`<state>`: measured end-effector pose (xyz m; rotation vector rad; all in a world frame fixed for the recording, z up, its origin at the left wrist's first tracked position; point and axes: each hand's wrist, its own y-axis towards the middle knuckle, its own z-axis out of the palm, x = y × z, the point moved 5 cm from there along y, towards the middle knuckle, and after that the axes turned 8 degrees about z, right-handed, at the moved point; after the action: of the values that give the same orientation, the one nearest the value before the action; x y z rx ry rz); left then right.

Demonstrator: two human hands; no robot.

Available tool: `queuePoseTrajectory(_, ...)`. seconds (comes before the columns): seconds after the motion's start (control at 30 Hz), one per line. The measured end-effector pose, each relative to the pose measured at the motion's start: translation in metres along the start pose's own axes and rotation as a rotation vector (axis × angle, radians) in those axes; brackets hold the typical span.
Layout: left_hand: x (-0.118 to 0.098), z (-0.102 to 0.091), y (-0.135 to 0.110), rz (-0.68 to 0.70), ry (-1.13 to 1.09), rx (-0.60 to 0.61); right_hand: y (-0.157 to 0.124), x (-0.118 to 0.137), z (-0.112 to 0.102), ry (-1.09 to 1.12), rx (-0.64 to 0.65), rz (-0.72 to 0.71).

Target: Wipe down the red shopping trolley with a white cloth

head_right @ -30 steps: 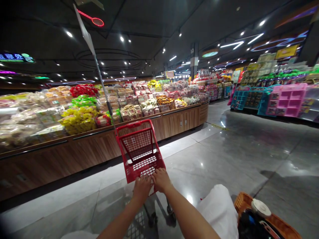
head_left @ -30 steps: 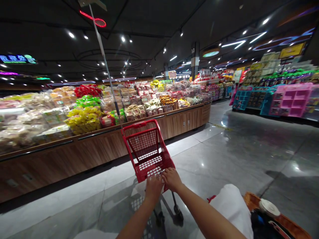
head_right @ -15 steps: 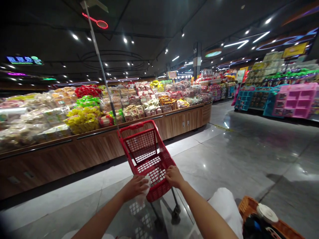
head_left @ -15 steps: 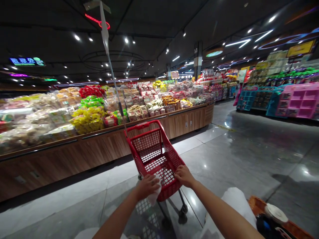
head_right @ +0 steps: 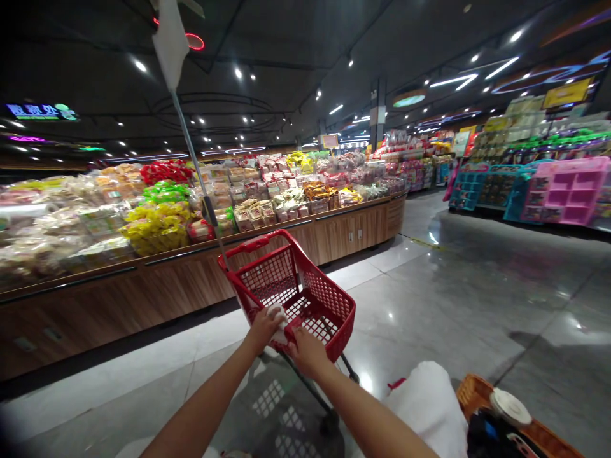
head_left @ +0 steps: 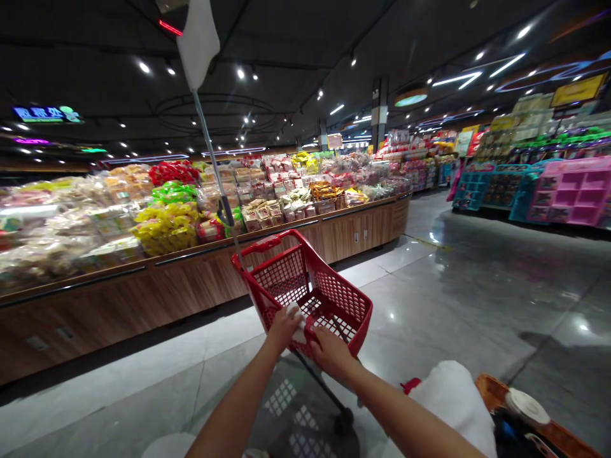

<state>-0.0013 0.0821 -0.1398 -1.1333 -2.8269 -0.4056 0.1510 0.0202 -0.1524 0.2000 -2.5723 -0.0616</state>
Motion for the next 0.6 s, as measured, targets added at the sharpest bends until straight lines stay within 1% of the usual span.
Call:
queuePoseTrajectory(0.07, -0.012, 0.002, 0.003, -0.003, 0.006, 0.000, -0.005, 0.009, 0.010, -0.027, -0.021, 0.092)
queuePoseTrajectory(0.1, -0.015, 0.002, 0.004, 0.028, 0.005, 0.000, -0.008, 0.008, 0.012, -0.059, -0.039, 0.115)
queuePoseTrajectory(0.17, -0.012, -0.004, 0.004, 0.138, -0.003, 0.000, -0.012, 0.001, 0.012, -0.122, -0.074, 0.095)
queuePoseTrajectory(0.2, -0.004, -0.010, 0.003, 0.187, -0.002, -0.003, -0.014, -0.005, 0.010, -0.146, -0.089, 0.072)
queuePoseTrajectory(0.23, 0.009, -0.017, 0.001, 0.210, 0.007, -0.010, -0.016, -0.012, 0.008, -0.164, -0.105, 0.055)
queuePoseTrajectory(0.27, 0.026, -0.025, -0.002, 0.201, 0.025, -0.026, -0.018, -0.019, 0.006, -0.175, -0.121, 0.044)
queuePoseTrajectory(0.37, 0.085, -0.049, -0.014, 0.051, 0.112, -0.080, -0.021, -0.036, -0.003, -0.194, -0.160, 0.015)
queuePoseTrajectory(0.4, 0.099, -0.056, -0.018, 0.003, 0.138, -0.112, -0.021, -0.040, -0.006, -0.200, -0.165, 0.000)
queuePoseTrajectory(0.43, 0.108, -0.061, -0.022, -0.033, 0.148, -0.138, -0.021, -0.043, -0.009, -0.209, -0.165, -0.010)
queuePoseTrajectory(0.47, 0.112, -0.063, -0.026, -0.058, 0.146, -0.161, -0.020, -0.046, -0.012, -0.219, -0.162, -0.010)
queuePoseTrajectory(0.5, 0.110, -0.064, -0.028, -0.073, 0.136, -0.181, -0.017, -0.048, -0.015, -0.232, -0.157, 0.002)
queuePoseTrajectory(0.53, 0.102, -0.063, -0.028, -0.079, 0.118, -0.196, -0.015, -0.050, -0.019, -0.245, -0.151, 0.019)
queuePoseTrajectory(0.6, 0.075, -0.058, -0.026, -0.075, 0.074, -0.216, -0.010, -0.052, -0.024, -0.264, -0.136, 0.047)
